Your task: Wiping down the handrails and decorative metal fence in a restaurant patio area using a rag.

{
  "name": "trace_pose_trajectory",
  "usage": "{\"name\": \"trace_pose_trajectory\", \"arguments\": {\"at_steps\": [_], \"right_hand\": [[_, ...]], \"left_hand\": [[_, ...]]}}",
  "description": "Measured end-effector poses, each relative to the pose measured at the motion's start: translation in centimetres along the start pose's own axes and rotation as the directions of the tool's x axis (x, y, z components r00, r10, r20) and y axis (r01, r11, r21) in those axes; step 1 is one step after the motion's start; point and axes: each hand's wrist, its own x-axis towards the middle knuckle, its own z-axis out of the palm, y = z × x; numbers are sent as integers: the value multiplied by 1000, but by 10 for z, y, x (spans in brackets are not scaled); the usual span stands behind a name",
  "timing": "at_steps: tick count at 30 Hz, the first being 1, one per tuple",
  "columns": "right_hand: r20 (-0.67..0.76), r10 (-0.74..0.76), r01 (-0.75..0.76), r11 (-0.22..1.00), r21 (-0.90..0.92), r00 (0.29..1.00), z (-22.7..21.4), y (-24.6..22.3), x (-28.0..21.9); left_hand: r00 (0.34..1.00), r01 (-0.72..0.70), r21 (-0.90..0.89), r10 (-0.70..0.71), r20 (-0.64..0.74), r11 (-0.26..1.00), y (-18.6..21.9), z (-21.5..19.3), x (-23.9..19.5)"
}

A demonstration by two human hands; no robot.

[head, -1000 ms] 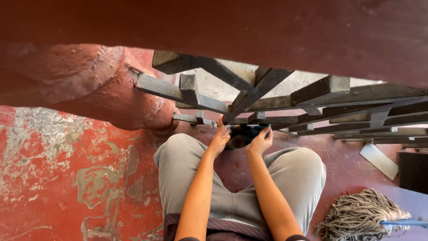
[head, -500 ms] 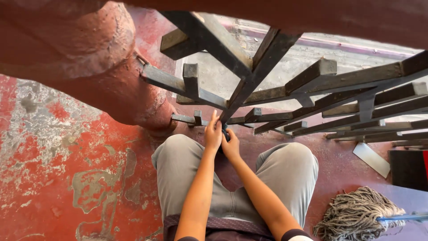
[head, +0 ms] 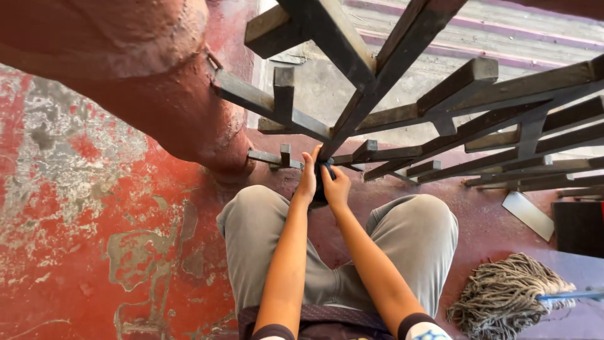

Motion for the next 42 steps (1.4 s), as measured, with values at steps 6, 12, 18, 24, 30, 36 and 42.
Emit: {"name": "trace_pose_trajectory", "arguments": {"at_steps": [6, 12, 18, 24, 30, 36, 42], "right_hand": [[-15, 69, -69, 997, 22, 997, -2, -24, 6], [-108, -13, 35, 979, 202, 994, -1, -69, 16], [-12, 64, -65, 995, -82, 998, 6, 3, 5], [-36, -18, 22, 990, 136, 999, 3, -77, 5], [-77, 49, -33, 979, 203, 996, 12, -33, 4], [64, 120, -118, 992, -40, 991, 17, 53, 8], [15, 105, -105, 969, 222, 994, 7, -25, 10]], "left_hand": [[999, -19, -107, 22, 28, 994, -16, -9, 3], [996, -68, -23, 69, 48, 997, -33, -17, 12], [1000, 15, -54, -14, 18, 998, 10, 0, -4], [997, 67, 29, -66, -26, 997, 28, 4, -12], [999, -32, -47, 33, 22, 998, -11, -8, 1], [999, 3, -57, -1, 33, 998, -13, -11, 2], [1000, 16, -25, -16, -16, 1000, -25, -16, 5]]}}
